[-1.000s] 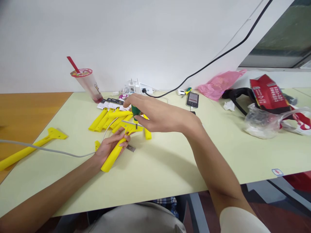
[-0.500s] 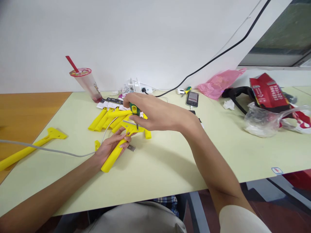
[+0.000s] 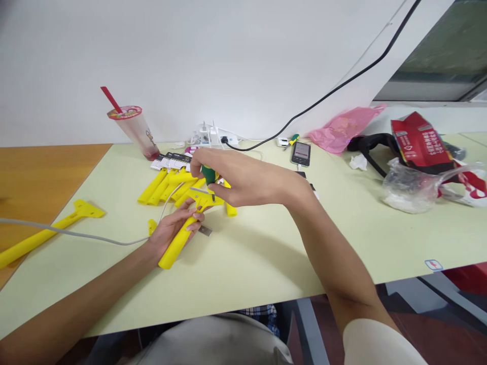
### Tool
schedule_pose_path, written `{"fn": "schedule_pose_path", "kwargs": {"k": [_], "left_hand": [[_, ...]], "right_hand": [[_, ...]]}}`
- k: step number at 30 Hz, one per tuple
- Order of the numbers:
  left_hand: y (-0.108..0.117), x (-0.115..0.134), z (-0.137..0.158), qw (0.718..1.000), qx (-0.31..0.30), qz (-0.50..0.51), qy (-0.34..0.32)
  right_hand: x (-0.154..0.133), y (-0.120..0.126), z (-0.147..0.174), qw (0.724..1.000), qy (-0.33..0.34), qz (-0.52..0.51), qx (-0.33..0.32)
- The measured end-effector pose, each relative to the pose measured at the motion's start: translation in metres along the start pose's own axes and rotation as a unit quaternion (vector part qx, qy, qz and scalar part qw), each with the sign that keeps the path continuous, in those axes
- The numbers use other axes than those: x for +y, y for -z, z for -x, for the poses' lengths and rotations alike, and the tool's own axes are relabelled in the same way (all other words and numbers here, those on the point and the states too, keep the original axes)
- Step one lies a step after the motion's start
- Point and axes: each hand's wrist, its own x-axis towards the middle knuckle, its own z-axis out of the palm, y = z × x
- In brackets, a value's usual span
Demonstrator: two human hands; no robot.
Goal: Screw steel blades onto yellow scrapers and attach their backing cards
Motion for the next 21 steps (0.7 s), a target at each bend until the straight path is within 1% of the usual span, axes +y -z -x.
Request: {"fn": "schedule_pose_path", "kwargs": {"k": [5, 8, 11, 16, 18, 21], "left_hand": [[0.002, 0.000, 0.000, 1.000, -0.011, -0.002, 0.000], [0.004, 0.000, 0.000, 1.000, -0.025, -0.007, 0.001], [0.007, 0.000, -0.001, 1.000, -0.030, 0.000, 0.000], [0.009, 0.000, -0.001, 0.999, -0.038, -0.005, 0.010], [0.010, 0.000, -0.001, 0.999, -0.034, -0.004, 0.009], [0.010, 0.000, -0.003, 1.000, -0.022, 0.005, 0.004]], "right_hand": [[0.000, -0.002, -0.003, 0.999, -0.015, 0.031, 0.026], [0.000, -0.002, -0.002, 0.999, -0.018, 0.026, 0.014], [0.000, -0.002, -0.001, 1.000, -0.010, 0.005, -0.002], [0.003, -0.004, -0.003, 0.999, 0.014, 0.015, 0.028], [0.004, -0.004, -0.003, 0.999, 0.022, 0.015, 0.020], [0.003, -0.003, -0.002, 1.000, 0.013, 0.002, -0.009]]}}
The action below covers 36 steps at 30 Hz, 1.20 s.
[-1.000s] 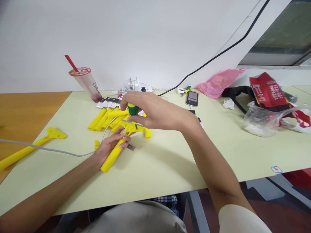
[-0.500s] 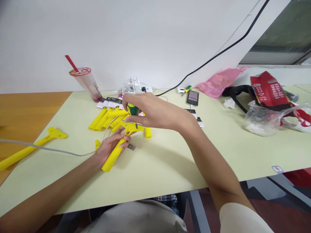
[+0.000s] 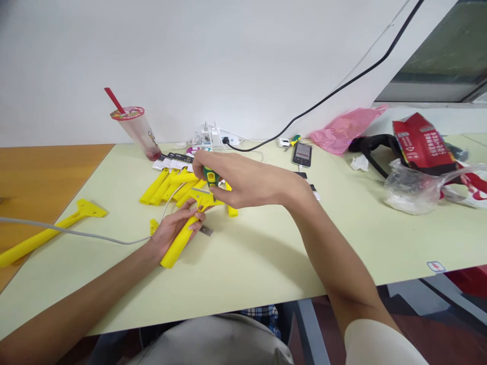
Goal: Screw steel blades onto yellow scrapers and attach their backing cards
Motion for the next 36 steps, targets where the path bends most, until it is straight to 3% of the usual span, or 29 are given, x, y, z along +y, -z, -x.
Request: {"fn": "schedule_pose_path", "kwargs": {"k": [3, 13, 19, 36], "left_hand": [[0.000, 0.000, 0.000, 1.000, -0.002, 0.008, 0.000], [-0.001, 0.001, 0.001, 1.000, -0.007, 0.007, -0.003], [-0.006, 0.001, 0.003, 0.999, -0.012, -0.041, 0.010], [-0.010, -0.004, 0.004, 0.998, -0.026, -0.063, 0.009]], "right_hand": [[-0.001, 0.000, 0.001, 1.000, -0.015, -0.001, 0.005], [-0.003, 0.002, -0.001, 0.993, -0.009, 0.054, 0.107], [-0.005, -0.003, -0.002, 0.987, -0.005, 0.056, 0.153], [0.005, -0.011, -0.006, 0.991, 0.004, 0.030, 0.131]]}}
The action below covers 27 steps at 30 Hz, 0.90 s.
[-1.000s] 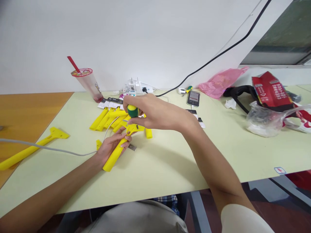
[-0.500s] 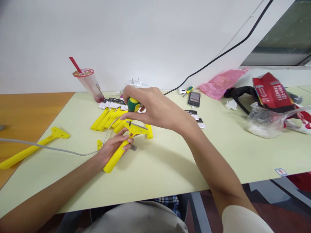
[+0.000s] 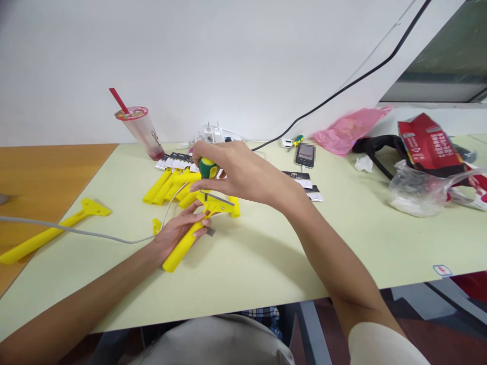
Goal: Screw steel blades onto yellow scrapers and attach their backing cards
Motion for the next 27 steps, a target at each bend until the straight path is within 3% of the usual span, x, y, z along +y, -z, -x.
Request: {"fn": "schedule_pose_path", "kwargs": {"k": [10, 19, 27], "left_hand": [[-0.001, 0.000, -0.001, 1.000, 0.013, -0.001, 0.004], [0.004, -0.001, -0.004, 1.000, 0.014, 0.003, -0.001], [0.002, -0.001, -0.003, 1.000, 0.016, 0.002, 0.012]], "right_hand": [[-0.003, -0.003, -0.002, 0.999, 0.010, 0.031, -0.008], [-0.015, -0.006, 0.000, 0.995, 0.027, -0.042, -0.090], [-0.014, -0.014, -0.005, 0.996, 0.029, -0.038, -0.073]]}}
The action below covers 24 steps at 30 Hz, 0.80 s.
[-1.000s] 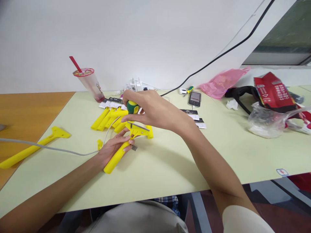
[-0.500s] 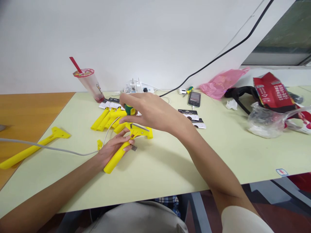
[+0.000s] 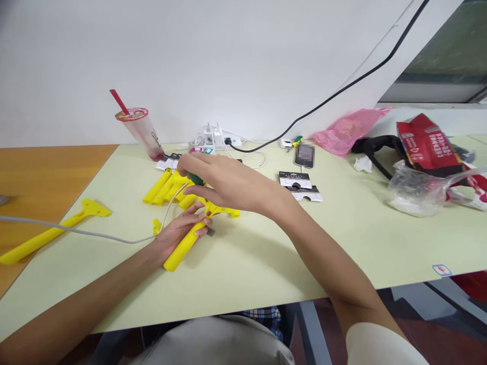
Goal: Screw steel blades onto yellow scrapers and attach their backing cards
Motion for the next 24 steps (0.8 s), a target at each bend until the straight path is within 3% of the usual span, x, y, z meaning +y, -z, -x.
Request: {"fn": "schedule_pose_path", "kwargs": {"k": [5, 24], "left_hand": [[0.0026, 0.0000, -0.0011, 1.000, 0.008, 0.001, -0.010], [0.0013, 0.0005, -0.0010, 1.000, 0.012, 0.003, -0.012]], "right_hand": [[0.0011, -0.0018, 0.0011, 0.999, 0.027, -0.024, -0.010], [0.0061, -0.0087, -0.0004, 1.000, 0.006, -0.006, -0.006]]}}
